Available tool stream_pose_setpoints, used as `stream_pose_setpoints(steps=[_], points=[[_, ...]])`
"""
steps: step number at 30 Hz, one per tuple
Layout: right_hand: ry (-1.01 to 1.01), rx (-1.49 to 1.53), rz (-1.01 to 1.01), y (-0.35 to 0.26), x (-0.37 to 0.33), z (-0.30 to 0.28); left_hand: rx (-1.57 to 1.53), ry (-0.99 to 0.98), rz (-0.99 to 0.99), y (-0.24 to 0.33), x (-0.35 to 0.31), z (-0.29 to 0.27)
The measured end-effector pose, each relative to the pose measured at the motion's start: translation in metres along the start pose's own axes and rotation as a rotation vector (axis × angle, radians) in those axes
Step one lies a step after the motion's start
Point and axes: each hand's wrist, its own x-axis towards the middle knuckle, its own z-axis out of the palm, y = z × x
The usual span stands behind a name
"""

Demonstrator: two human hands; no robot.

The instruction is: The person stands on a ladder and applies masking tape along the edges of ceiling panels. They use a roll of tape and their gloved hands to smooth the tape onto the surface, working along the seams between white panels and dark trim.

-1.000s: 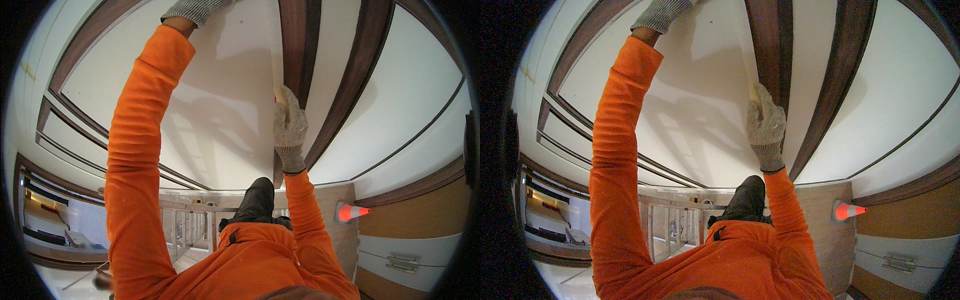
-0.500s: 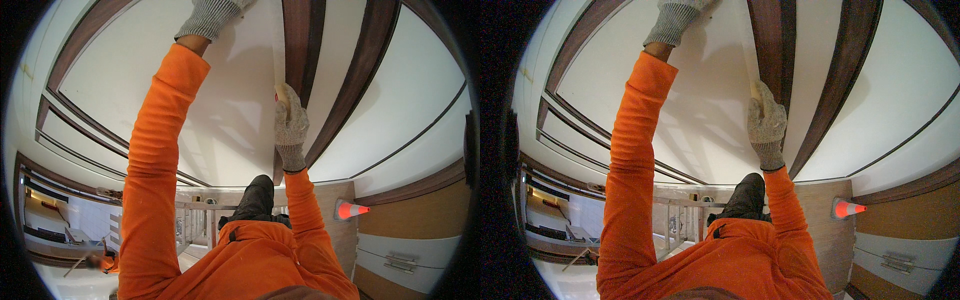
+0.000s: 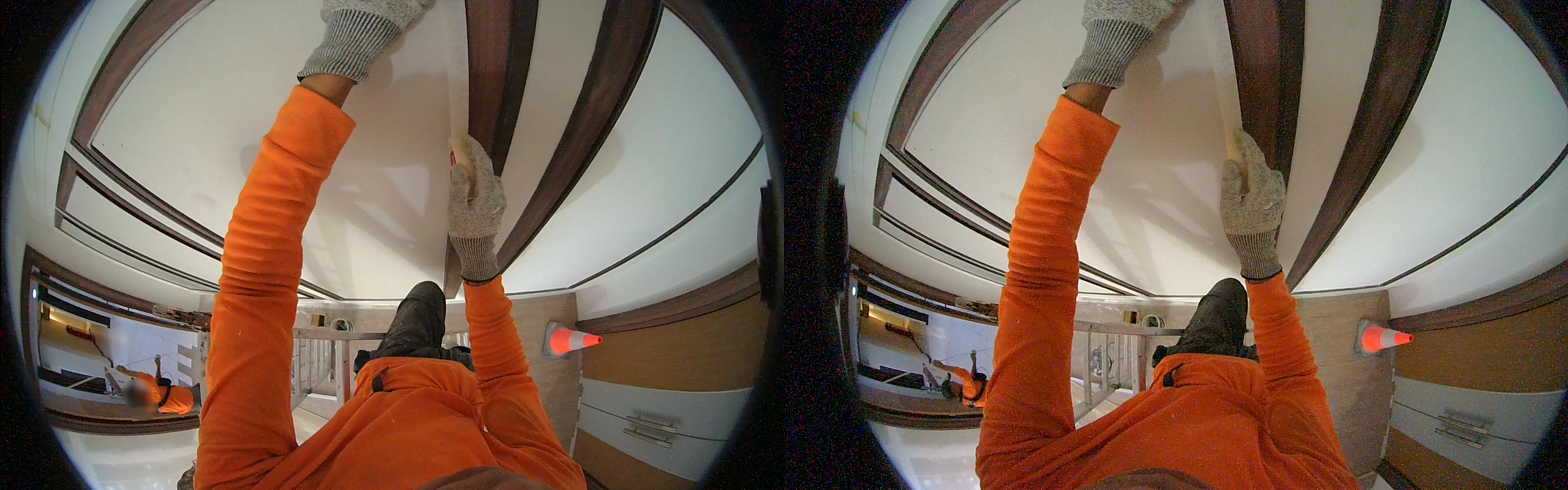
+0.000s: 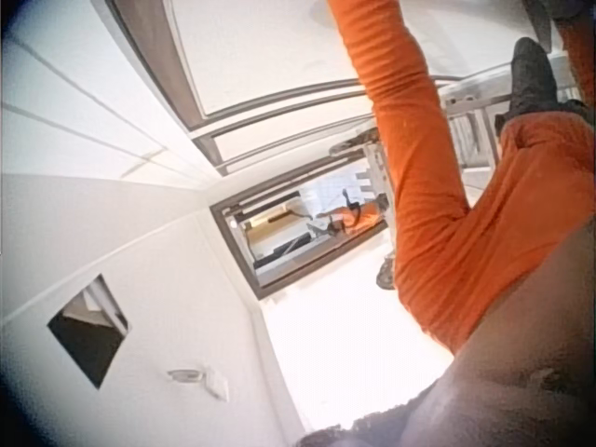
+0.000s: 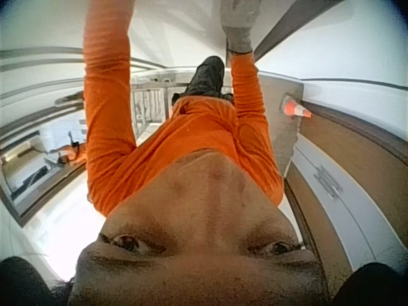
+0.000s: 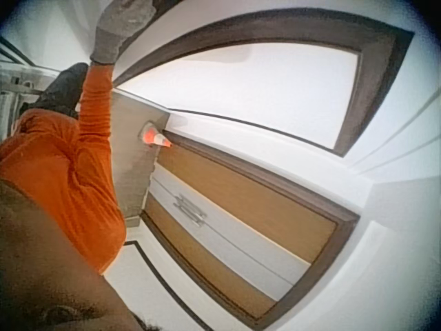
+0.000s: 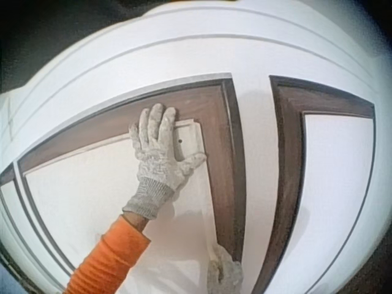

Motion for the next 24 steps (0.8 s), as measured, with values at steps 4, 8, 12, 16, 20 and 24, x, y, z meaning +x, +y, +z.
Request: stream_pose_setpoints(steps=[4, 8, 12, 16, 20, 24], points=[[0.016, 0.002, -0.026, 0.003, 0.000, 0.002, 0.004, -0.021, -0.031, 0.006, -0.006, -0.005], [-0.004, -0.010, -0.005, -0.001, -0.001, -0.001, -0.001, -0.005, -0.024, 0.005, -0.012, -0.002], [0.012, -0.019, -0.008, 0.003, -0.002, 0.000, -0.014, -0.002, -0.040, 0.009, -0.015, -0.002], [-0.006, 0.000, 0.007, 0.001, -0.002, -0.002, 0.004, -0.020, -0.060, 0.012, -0.018, -0.003], [-0.010, -0.014, -0.001, 0.004, -0.002, -0.001, -0.022, -0.005, -0.062, 0.011, -0.022, -0.001], [-0.033, -0.009, 0.011, 0.004, -0.003, -0.002, -0.011, -0.039, -0.087, 0.013, -0.025, -0.002]])
